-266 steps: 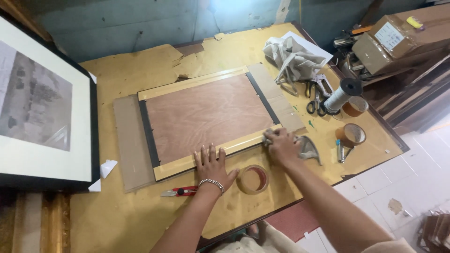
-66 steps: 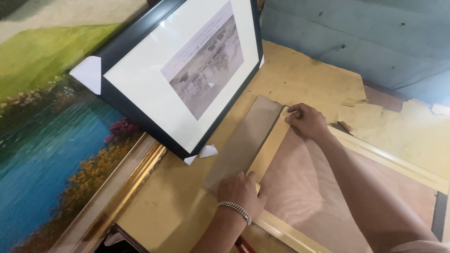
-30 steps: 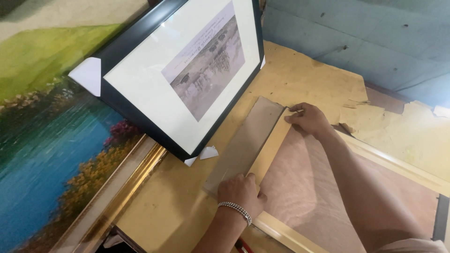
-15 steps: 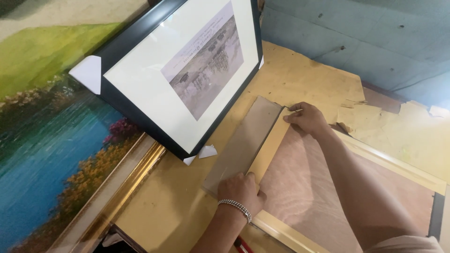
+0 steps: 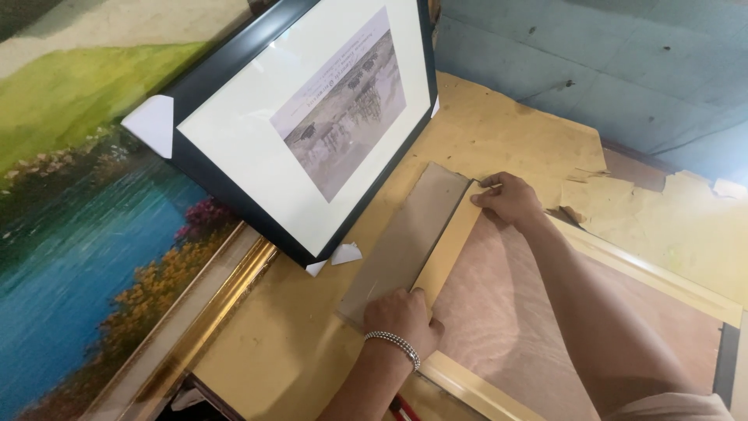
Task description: Applying adhesive tape to the back of a picture frame to secure the backing and seal the artwork.
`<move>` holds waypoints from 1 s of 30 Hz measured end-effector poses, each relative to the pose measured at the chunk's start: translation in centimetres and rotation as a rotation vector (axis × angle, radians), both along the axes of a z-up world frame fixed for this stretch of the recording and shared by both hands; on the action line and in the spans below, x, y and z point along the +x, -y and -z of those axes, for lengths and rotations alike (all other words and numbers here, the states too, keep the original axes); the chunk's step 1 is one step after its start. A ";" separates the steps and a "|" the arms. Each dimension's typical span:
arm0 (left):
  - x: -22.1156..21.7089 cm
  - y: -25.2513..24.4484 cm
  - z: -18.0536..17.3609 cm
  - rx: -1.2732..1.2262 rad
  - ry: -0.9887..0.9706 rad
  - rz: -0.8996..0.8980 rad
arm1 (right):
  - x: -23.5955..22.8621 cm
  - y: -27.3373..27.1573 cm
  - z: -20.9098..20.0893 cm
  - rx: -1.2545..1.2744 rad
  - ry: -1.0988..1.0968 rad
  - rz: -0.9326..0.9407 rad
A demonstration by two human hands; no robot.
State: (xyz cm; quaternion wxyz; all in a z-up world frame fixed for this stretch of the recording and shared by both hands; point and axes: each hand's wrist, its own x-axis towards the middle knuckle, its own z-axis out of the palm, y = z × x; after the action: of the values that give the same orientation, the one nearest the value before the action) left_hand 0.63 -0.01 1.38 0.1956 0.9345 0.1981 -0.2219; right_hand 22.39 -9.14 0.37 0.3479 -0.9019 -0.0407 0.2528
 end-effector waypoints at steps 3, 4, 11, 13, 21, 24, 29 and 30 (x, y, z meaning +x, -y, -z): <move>-0.1 0.0 0.2 0.007 0.014 0.008 | 0.4 0.0 0.8 -0.074 0.057 -0.029; -0.1 -0.1 0.2 0.007 0.014 0.008 | 0.8 0.0 1.3 -0.074 0.057 -0.029; -0.1 -0.1 0.2 -0.001 0.009 0.003 | 0.6 -0.7 0.8 -0.142 0.093 -0.001; -0.1 -0.1 0.4 0.004 0.025 0.000 | 0.6 -1.0 0.7 -0.176 0.092 -0.002; -1.8 -0.1 -0.9 -0.003 0.008 0.029 | 1.0 -0.9 2.4 -0.210 0.167 -0.006; -3.6 -0.2 -1.1 -0.008 0.075 -0.013 | 1.4 -0.7 3.3 -0.206 0.202 -0.003; -7.6 -1.0 -1.7 -0.049 0.094 -0.063 | 1.0 -0.7 4.0 -0.239 0.249 -0.006; -8.5 -1.1 -1.2 -0.014 0.151 -0.038 | 0.8 -0.7 4.1 -0.213 0.267 -0.002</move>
State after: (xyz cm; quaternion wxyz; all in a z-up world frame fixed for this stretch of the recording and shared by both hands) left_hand -7.86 1.13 2.54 0.2207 0.9433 0.1988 -0.1484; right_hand 23.17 -8.45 -3.70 0.2417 -0.9592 -0.0603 0.1341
